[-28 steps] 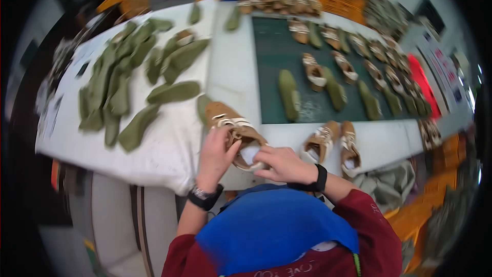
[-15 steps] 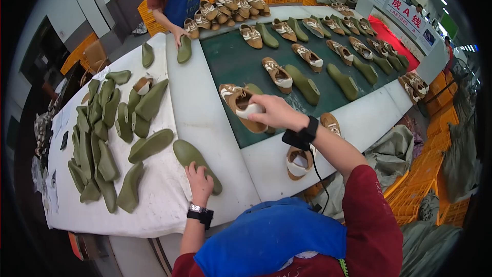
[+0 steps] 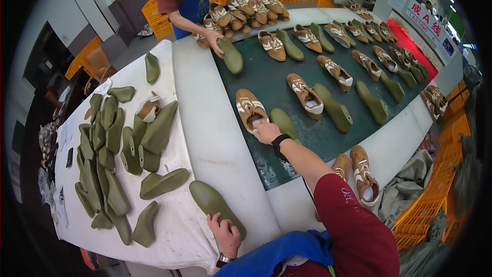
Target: Sorting and arranging shoes on a production line and transporting bags of shoe components.
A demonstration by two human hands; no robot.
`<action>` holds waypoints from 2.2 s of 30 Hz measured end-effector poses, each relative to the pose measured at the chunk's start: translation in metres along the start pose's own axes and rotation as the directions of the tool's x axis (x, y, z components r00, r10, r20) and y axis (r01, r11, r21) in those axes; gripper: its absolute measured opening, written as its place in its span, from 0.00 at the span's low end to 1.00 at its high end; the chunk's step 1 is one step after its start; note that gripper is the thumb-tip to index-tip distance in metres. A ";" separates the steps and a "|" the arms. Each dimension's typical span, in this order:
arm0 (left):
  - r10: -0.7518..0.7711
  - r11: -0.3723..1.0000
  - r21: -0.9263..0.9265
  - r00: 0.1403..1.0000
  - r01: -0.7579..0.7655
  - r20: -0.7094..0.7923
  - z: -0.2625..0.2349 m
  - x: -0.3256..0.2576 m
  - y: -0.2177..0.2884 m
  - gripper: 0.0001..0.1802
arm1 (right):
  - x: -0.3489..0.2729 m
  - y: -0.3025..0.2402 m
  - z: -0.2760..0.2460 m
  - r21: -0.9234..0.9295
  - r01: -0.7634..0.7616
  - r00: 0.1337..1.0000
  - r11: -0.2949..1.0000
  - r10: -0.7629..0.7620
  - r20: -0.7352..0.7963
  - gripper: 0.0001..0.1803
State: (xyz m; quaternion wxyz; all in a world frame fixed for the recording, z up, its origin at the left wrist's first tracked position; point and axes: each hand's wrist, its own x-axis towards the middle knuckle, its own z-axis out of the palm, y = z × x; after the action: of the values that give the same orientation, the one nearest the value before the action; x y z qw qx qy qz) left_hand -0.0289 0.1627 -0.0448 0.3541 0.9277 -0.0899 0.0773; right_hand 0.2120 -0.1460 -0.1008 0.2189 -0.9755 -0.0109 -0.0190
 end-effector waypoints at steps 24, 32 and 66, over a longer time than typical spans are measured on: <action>0.188 0.977 -0.101 0.982 -0.186 0.013 0.006 0.008 -0.029 0.12 | -0.371 0.001 -0.158 0.051 -0.474 0.879 0.879 0.476 -0.031 0.17; 0.378 0.874 0.124 0.817 -0.470 0.435 0.014 0.037 0.049 0.17 | -0.375 0.016 -0.071 0.196 -0.575 0.760 0.794 0.608 -0.229 0.24; 0.567 0.790 -0.032 0.711 -0.612 0.416 0.023 0.021 0.099 0.32 | -0.358 -0.093 -0.109 0.144 0.099 0.991 0.985 -0.111 0.080 0.17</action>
State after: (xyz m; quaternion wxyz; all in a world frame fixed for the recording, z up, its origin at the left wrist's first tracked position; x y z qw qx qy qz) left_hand -0.0288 0.0721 0.0067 0.2334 0.8630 -0.4480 -0.0026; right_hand -0.1519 -0.1134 0.0219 0.2846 -0.9558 -0.0731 0.0130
